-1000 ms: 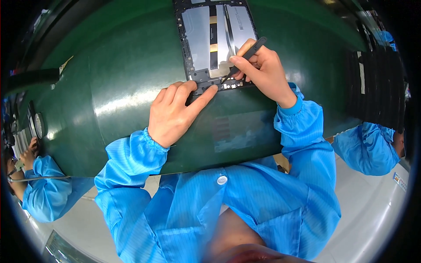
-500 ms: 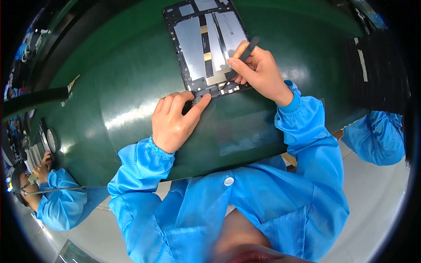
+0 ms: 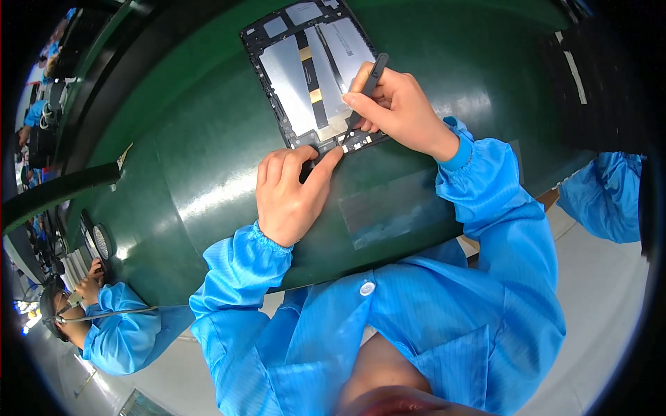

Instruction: The person assembles internal components and ribbon cables onto a screen assembly using precision tweezers.

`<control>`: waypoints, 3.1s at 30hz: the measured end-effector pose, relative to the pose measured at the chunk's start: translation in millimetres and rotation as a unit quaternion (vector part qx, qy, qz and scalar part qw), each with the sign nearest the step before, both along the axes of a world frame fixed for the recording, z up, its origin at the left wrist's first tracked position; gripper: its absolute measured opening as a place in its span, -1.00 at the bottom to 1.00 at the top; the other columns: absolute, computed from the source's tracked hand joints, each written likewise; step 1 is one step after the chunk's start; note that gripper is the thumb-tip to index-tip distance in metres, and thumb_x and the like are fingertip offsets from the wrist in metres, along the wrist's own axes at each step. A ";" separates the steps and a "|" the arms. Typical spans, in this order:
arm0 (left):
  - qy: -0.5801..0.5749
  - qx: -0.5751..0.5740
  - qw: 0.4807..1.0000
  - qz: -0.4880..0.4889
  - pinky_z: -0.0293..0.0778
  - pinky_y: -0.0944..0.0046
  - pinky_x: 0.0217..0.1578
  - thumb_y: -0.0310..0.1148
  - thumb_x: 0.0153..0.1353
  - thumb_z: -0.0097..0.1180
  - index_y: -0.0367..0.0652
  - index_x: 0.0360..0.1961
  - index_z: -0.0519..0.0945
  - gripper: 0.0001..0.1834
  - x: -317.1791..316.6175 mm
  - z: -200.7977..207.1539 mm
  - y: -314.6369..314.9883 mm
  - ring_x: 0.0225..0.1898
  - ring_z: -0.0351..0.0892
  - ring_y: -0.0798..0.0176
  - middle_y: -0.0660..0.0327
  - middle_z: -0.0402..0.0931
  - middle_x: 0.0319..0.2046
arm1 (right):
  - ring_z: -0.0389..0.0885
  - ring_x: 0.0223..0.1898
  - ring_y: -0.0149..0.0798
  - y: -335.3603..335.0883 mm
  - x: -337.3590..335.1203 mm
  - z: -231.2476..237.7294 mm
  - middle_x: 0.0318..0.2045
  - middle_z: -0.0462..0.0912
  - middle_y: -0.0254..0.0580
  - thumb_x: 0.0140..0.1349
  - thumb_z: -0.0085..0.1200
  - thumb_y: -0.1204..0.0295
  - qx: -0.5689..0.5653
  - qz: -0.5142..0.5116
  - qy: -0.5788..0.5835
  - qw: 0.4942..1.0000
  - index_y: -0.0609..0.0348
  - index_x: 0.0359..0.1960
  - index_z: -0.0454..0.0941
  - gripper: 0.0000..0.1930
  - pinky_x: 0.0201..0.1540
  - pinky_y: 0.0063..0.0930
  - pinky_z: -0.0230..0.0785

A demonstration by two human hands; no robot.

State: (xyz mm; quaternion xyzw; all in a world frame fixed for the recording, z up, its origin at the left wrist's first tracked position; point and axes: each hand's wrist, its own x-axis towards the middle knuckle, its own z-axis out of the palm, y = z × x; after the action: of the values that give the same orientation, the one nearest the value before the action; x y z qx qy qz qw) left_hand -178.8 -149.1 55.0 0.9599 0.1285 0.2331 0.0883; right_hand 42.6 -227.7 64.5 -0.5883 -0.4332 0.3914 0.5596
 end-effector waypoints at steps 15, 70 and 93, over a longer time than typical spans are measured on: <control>0.006 0.018 1.000 -0.022 0.45 0.11 -0.10 -0.57 -0.09 0.36 0.04 -0.02 0.73 -0.48 -5.7 6.0 4.3 -0.13 0.53 0.11 0.26 0.55 -0.16 | 0.65 -0.48 -0.50 1.1 -2.5 -1.0 -0.51 0.66 -0.26 0.40 0.17 0.36 0.002 0.006 -0.003 1.000 0.21 -0.31 0.48 -0.80 -0.44 -0.61 0.49; 0.075 0.010 0.997 0.024 0.14 -0.22 0.39 -0.13 0.34 0.13 -0.06 0.39 0.38 -0.38 54.8 -20.4 69.4 0.45 0.18 -0.15 -0.09 0.24 0.40 | 0.48 0.29 0.07 12.4 10.1 -45.4 0.13 0.64 -0.14 0.22 0.29 0.40 0.079 -0.035 -0.346 0.934 0.04 0.13 0.50 -0.57 0.43 0.04 0.19; 0.081 -0.082 0.990 -0.087 0.22 -0.21 0.35 -0.21 0.23 0.27 0.07 0.26 0.56 -0.46 9.4 -7.2 17.5 0.38 0.30 -0.11 0.06 0.38 0.33 | 0.40 0.36 0.07 9.0 13.5 -40.9 0.18 0.63 -0.22 0.19 0.32 0.39 0.064 -0.008 -0.348 0.935 0.03 0.08 0.50 -0.58 0.45 0.05 0.14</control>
State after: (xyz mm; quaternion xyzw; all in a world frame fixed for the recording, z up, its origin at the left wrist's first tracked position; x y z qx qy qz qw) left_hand -169.4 -131.7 47.7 0.9726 0.0703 0.1345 0.1761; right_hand 56.1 -218.6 23.6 -0.6540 -0.6203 0.1284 0.4136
